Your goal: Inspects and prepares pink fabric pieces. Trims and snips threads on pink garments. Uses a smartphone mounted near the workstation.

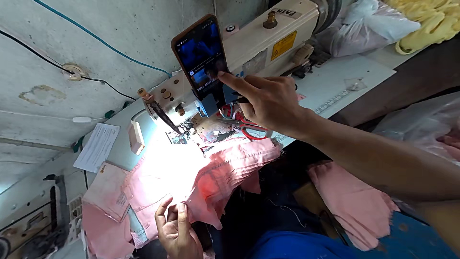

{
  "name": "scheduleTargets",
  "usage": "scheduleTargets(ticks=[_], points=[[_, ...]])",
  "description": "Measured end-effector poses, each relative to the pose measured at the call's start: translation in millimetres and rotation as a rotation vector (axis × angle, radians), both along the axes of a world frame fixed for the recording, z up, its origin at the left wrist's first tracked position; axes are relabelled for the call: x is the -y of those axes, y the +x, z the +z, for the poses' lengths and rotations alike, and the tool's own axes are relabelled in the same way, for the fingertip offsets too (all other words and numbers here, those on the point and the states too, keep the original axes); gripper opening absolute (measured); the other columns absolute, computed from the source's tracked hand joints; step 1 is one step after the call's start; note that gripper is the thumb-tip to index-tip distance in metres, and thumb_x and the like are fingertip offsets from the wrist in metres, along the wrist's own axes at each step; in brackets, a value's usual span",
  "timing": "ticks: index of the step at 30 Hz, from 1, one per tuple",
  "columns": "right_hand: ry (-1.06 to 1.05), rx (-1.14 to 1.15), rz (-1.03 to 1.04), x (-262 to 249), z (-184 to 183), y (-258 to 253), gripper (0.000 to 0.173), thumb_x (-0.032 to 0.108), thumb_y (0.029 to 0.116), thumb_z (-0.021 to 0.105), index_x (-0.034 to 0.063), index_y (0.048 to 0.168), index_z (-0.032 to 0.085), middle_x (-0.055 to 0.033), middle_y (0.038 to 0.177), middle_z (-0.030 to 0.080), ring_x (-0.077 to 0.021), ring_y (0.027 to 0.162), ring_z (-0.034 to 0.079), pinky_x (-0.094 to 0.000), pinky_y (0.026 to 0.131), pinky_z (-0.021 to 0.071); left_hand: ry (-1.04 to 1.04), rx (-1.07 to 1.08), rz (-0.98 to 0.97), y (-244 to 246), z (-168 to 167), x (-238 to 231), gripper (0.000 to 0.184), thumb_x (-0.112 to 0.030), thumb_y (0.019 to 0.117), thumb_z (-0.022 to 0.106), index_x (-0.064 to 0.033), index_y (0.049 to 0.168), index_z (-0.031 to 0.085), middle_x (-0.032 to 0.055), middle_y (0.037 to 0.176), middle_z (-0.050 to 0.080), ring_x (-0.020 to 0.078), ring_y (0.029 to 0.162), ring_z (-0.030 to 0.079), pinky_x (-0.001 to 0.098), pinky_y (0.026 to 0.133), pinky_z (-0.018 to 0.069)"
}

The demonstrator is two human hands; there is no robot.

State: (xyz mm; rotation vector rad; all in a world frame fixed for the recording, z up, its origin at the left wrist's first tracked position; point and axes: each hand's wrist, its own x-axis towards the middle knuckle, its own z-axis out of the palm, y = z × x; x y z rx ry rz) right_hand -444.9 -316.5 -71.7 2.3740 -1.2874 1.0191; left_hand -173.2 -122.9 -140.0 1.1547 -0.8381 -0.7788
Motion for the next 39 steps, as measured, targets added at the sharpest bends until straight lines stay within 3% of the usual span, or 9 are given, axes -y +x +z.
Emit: scheduleTargets(ticks=[8,39], points=[[0.04,-0.051,0.048,-8,-21,0,0.054,0.005,0.0933,0.053,0.0154,0.145,0.061,-0.0116,0.077,0.065,-0.0288,0.056,0.059,-0.0408,0.046,0.0416,0.009,0.001,0.005,-1,2,0,0.029,0.004,0.0963,0.053,-0.003,0.124,0.05,0.0008,0.091,0.069,0.0061,0.076,0.069,0.0216,0.072,0.0606],[0.004,-0.018,0.013,5,-3,1,0.054,0.006,0.0948,0.054,0.016,0.147,0.059,-0.0119,0.077,0.063,-0.0293,0.055,0.058,-0.0411,0.045,0.0404,0.012,-0.007,0.004,-3,1,2,0.028,0.003,0.096,0.055,-0.003,0.123,0.05,0.0014,0.09,0.069,0.0062,0.074,0.07,0.0219,0.069,0.0611]])
